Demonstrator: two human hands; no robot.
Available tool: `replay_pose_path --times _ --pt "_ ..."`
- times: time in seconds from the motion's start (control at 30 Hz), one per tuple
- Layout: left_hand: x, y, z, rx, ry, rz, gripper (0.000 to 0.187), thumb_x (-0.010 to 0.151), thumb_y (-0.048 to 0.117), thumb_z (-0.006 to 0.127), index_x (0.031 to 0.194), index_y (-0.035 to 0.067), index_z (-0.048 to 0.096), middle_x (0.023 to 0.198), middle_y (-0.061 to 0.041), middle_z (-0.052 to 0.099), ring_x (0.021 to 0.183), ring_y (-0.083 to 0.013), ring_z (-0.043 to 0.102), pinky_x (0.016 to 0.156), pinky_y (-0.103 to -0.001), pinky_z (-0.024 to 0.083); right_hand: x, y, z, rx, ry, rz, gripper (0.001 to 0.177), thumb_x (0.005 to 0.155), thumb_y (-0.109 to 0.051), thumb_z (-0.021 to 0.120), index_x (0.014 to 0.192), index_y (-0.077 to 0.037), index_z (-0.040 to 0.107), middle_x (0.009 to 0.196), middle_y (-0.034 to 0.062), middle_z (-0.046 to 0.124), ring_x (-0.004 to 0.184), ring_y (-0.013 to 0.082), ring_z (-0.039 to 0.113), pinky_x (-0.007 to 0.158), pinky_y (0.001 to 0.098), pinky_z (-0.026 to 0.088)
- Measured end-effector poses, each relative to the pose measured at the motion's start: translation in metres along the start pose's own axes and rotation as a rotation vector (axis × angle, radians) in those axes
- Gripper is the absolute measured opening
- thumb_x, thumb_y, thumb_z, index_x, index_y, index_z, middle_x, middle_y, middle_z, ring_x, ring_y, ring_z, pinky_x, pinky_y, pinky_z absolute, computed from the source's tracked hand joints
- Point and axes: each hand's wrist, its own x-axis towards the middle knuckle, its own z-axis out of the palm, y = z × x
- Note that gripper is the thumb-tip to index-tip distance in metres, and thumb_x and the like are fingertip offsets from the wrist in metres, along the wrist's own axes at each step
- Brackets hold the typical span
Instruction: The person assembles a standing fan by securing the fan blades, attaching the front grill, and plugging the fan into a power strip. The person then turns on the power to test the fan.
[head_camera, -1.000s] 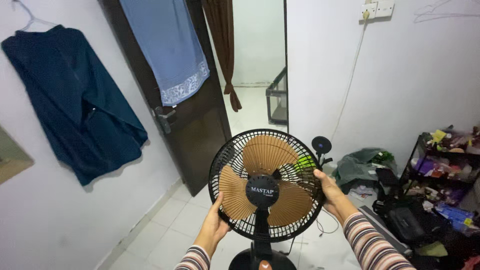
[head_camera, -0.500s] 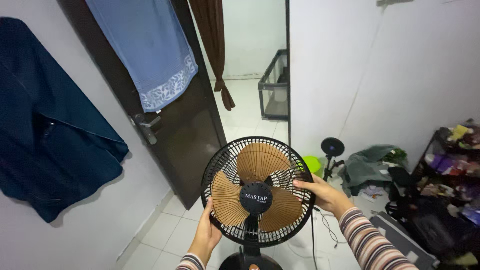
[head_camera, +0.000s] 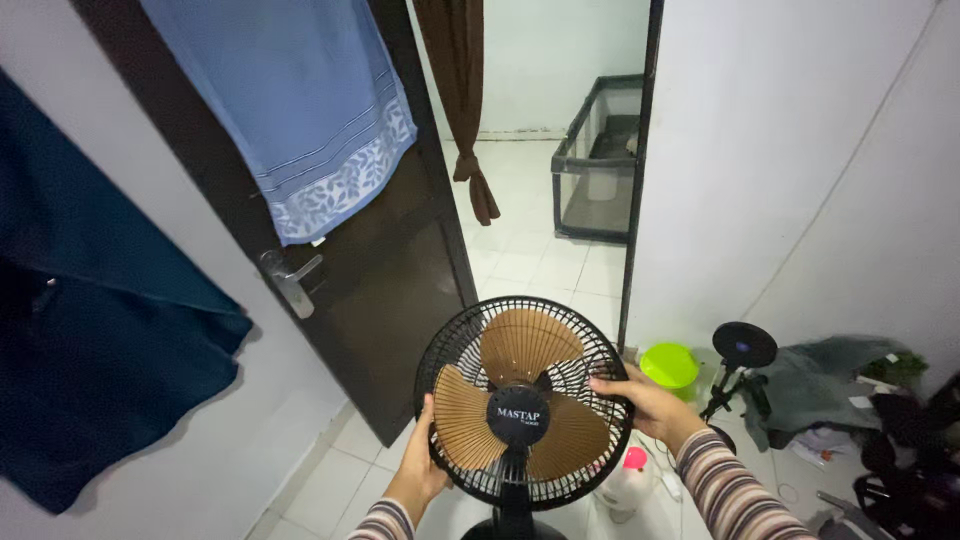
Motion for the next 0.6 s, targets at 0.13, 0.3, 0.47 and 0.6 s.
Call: replay_pose_path --times 0.13,0.3,0.47,0.6 --pt "0.043 0.027 -0.001 0.082 0.102 -0.014 0.084 0.076 0.068 0.050 0.140 0.013 0.043 0.146 -0.014 0.041 0.134 -0.0343 0.036 0.109 -0.062 0.014 0.051 -0.004 -0.001 0.010 0.026 0.114 0.042 0.074 -0.011 0.072 0.113 -0.003 0.060 0.102 0.0095 0.068 0.089 0.0200 0.066 0.079 0.0355 0.055" --pt "0.088 0.065 0.005 0.175 0.175 -0.113 0.087 0.076 0.071 0.042 0.145 0.018 0.034 0.151 -0.015 0.030 0.138 -0.0381 0.025 0.107 -0.067 -0.001 0.110 -0.003 0.004 -0.027 0.105 0.198 0.043 0.074 -0.014 0.072 0.114 -0.005 0.060 0.101 0.0094 0.070 0.089 0.0210 0.066 0.079 0.0381 0.054" --pt "0.166 0.093 -0.012 0.054 -0.023 -0.153 0.085 0.079 0.068 0.043 0.138 0.008 0.045 0.140 -0.020 0.046 0.124 -0.0372 0.046 0.099 -0.056 0.039 0.173 0.001 0.006 -0.034 0.194 0.230 0.044 0.072 -0.015 0.071 0.113 -0.008 0.058 0.103 0.0078 0.069 0.092 0.0221 0.065 0.080 0.0446 0.055" --pt "0.228 0.125 -0.024 0.042 -0.086 -0.207 0.080 0.083 0.064 0.047 0.138 0.006 0.045 0.136 -0.020 0.049 0.122 -0.0349 0.050 0.095 -0.051 0.047 0.225 0.007 0.007 0.001 0.199 0.207 0.048 0.073 -0.019 0.075 0.116 -0.003 0.060 0.110 0.0123 0.068 0.097 0.0250 0.065 0.086 0.0445 0.053"
